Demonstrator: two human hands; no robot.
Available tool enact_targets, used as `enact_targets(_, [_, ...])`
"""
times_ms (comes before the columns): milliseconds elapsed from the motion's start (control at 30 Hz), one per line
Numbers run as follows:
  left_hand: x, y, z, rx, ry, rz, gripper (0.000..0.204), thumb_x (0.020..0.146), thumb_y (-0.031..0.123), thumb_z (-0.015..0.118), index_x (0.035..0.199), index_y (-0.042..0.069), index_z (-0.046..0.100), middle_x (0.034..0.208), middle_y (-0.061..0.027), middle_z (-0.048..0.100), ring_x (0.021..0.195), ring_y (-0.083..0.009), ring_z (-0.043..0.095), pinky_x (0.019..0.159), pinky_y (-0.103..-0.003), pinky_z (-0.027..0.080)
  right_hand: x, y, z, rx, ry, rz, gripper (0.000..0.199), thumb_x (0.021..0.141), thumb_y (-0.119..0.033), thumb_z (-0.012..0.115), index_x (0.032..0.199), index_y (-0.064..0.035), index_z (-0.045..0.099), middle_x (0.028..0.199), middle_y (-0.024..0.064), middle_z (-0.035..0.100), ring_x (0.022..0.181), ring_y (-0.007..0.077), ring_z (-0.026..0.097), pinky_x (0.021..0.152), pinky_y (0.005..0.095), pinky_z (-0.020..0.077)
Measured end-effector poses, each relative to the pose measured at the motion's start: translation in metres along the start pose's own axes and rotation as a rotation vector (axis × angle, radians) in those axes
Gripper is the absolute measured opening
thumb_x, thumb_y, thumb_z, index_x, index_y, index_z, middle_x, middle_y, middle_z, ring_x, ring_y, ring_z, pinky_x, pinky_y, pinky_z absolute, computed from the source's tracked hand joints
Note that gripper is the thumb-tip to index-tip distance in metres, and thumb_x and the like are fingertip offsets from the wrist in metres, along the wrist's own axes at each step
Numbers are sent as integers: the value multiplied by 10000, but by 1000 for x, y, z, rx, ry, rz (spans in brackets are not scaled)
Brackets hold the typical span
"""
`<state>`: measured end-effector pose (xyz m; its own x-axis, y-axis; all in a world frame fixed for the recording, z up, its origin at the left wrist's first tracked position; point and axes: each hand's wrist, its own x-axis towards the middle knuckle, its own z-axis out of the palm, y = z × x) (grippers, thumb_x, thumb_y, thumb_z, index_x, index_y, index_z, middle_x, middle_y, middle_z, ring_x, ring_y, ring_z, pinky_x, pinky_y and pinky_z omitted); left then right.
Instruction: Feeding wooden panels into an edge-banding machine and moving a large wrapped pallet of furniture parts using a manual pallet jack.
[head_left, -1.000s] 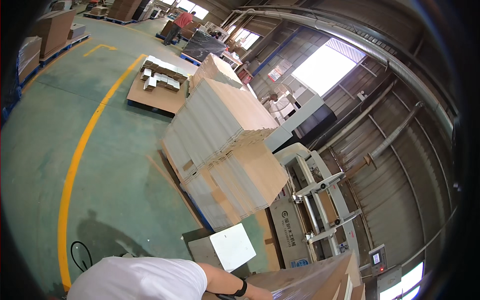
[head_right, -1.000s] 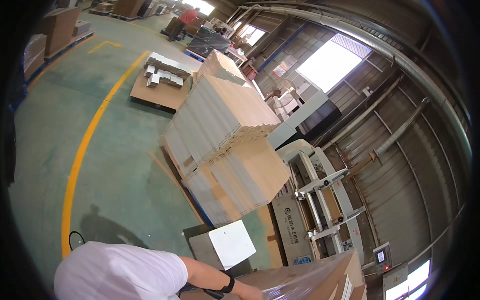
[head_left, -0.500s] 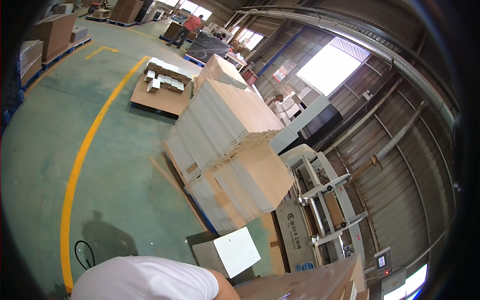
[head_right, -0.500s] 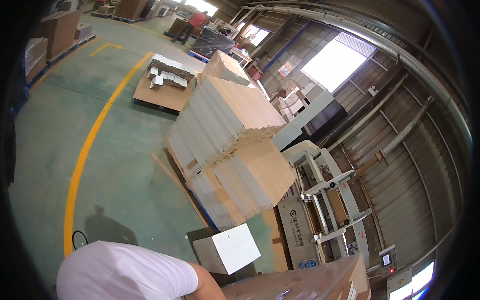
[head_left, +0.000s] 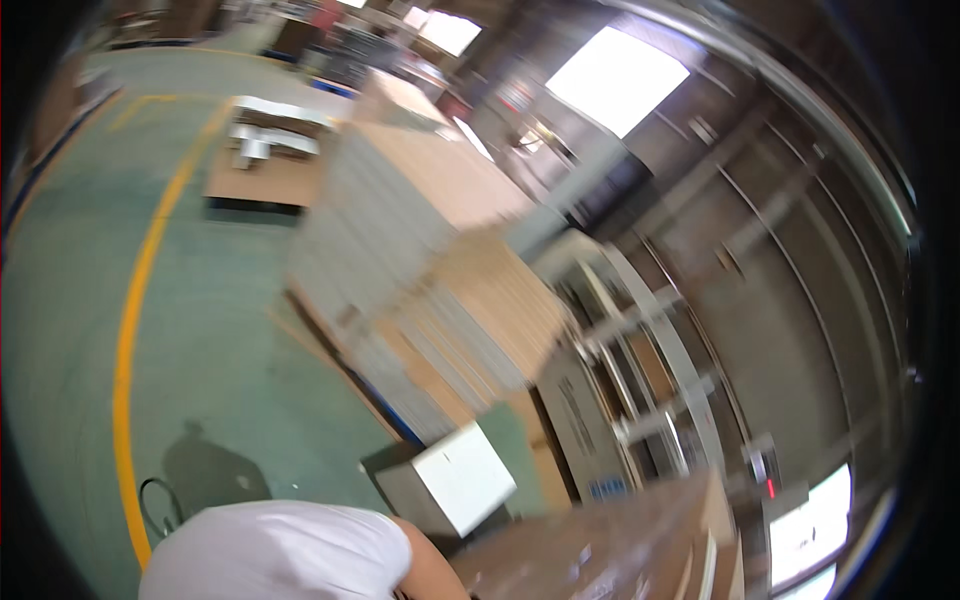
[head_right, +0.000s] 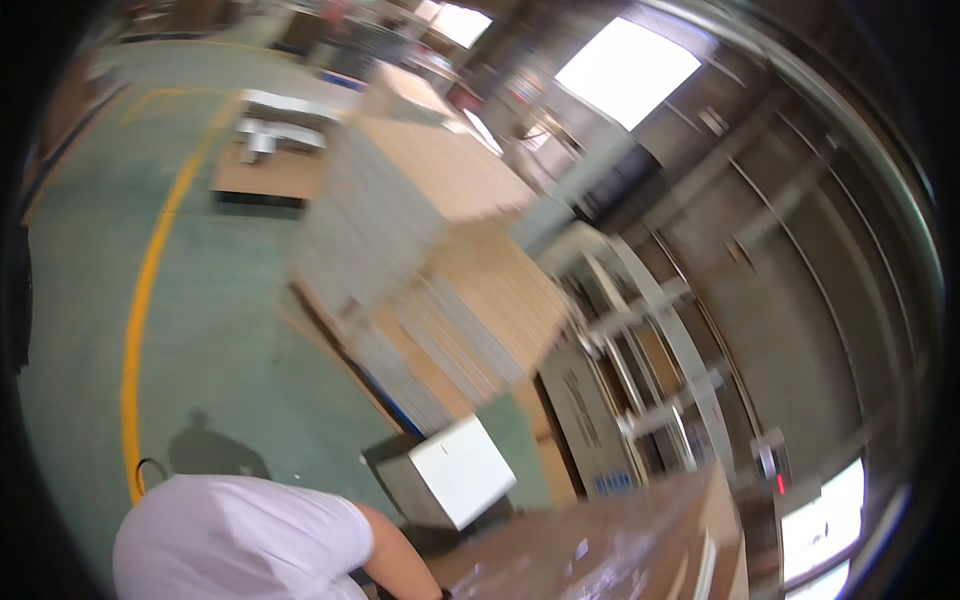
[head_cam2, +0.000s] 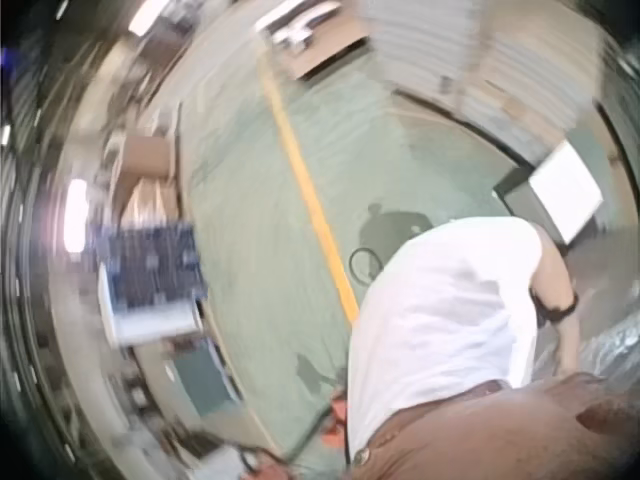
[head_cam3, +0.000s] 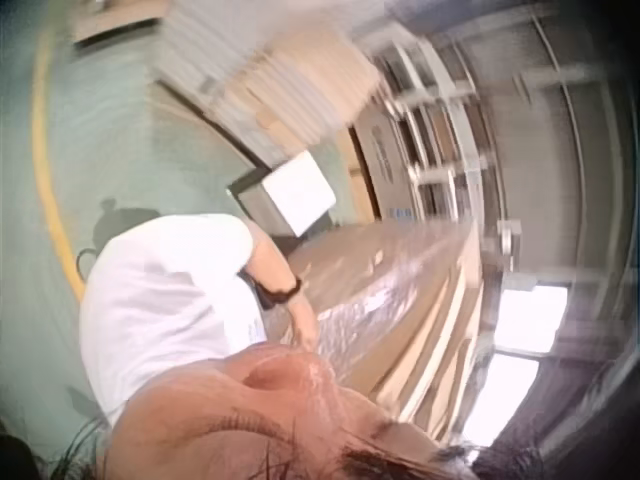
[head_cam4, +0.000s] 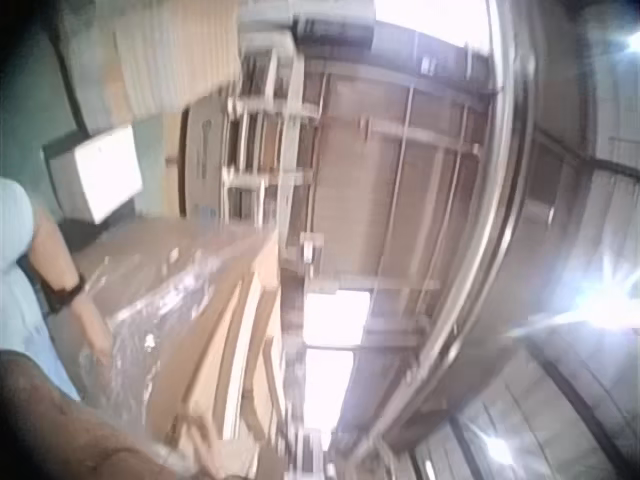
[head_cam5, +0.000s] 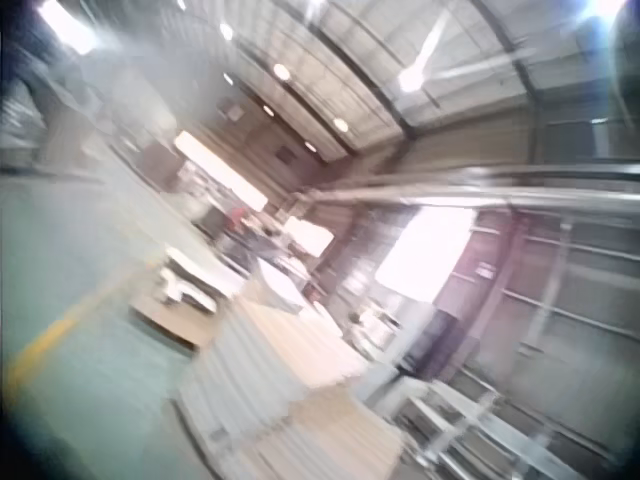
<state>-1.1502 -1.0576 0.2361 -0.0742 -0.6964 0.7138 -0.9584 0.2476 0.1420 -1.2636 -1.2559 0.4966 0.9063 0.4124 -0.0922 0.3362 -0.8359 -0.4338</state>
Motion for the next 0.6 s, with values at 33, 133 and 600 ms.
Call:
enact_targets(33, [-18,-5,14,-38,-5,-21,215,818,199,482,868,9,569,808,-165,563,791,-323,546,653,-414,441,0,-2,-6,140,-76,21,594,731,-123,621,1272,-54,384,1117,182,527,972,363,529,849,370,436])
enact_targets(133, [-39,-1,36,-122,-116,-61,230,832,201,472,911,13,576,793,-158,585,771,-317,564,631,-406,455,24,46,-30,679,-131,292,601,756,-101,637,1294,-81,369,1189,191,498,977,283,537,797,335,456])
enact_targets(600, [-12,-1,9,-448,10,-605,368,877,386,491,952,28,527,760,-188,585,703,-330,572,627,-391,451,166,158,-132,-595,251,358,864,653,-424,737,1276,36,354,1252,236,439,1186,346,408,983,392,337])
